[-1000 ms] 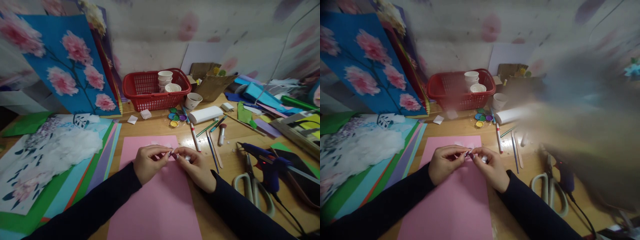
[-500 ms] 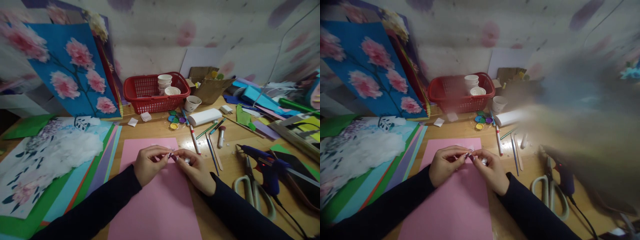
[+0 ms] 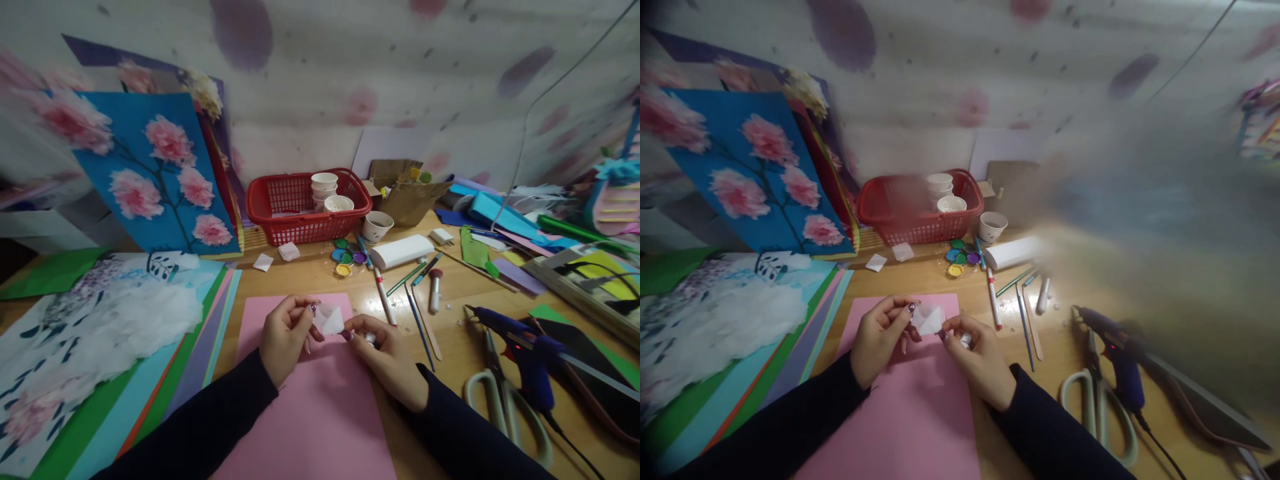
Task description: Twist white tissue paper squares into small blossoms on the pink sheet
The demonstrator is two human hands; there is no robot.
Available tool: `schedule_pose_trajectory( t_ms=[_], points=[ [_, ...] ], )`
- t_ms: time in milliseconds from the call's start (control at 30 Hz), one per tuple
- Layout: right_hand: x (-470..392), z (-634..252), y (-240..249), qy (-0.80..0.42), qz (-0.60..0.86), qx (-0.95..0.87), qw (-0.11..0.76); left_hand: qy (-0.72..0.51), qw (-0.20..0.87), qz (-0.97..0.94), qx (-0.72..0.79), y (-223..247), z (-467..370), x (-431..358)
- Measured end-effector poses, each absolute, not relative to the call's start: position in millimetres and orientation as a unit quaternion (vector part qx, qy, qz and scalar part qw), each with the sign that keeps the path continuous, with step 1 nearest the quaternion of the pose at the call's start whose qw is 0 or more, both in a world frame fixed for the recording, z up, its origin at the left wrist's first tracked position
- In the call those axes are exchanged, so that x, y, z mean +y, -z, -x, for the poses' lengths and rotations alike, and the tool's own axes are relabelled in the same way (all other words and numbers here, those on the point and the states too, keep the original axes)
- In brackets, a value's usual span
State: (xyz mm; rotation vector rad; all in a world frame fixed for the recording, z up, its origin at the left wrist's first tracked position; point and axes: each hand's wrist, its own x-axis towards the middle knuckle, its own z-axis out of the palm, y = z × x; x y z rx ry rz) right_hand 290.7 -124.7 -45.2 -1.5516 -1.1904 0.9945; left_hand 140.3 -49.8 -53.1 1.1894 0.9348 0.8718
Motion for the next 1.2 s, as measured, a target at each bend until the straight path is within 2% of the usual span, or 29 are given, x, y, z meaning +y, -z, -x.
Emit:
schedule_pose_trajectory(
  t_ms=[367,467,633,900,1200],
  points=[
    [-123.0,-292.7,47.7,-0.412,0.625,-0.475,0.463,-0.411,0.618,-0.515,0.43,54.2,-138.2,-42.5],
    [-123.8,-291.9,48.6,-0.436,0.614,-0.458,0.473,-0.382,0.547,-0.612,0.424,55.3,-136.8,-47.6],
    [-124.1,-292.3,51.9,-0.458,0.576,-0.48,0.477,-0.375,0.377,-0.78,0.33,52.8,-136.0,-60.0],
    [-125.6,-292.8,52.8,-0.493,0.554,-0.455,0.494,-0.407,0.282,-0.83,0.256,52.6,-132.6,-61.6],
    [-125.3,-292.0,53.9,-0.5,0.56,-0.43,0.501,-0.42,0.319,-0.794,0.302,51.4,-134.4,-59.0]
  ],
)
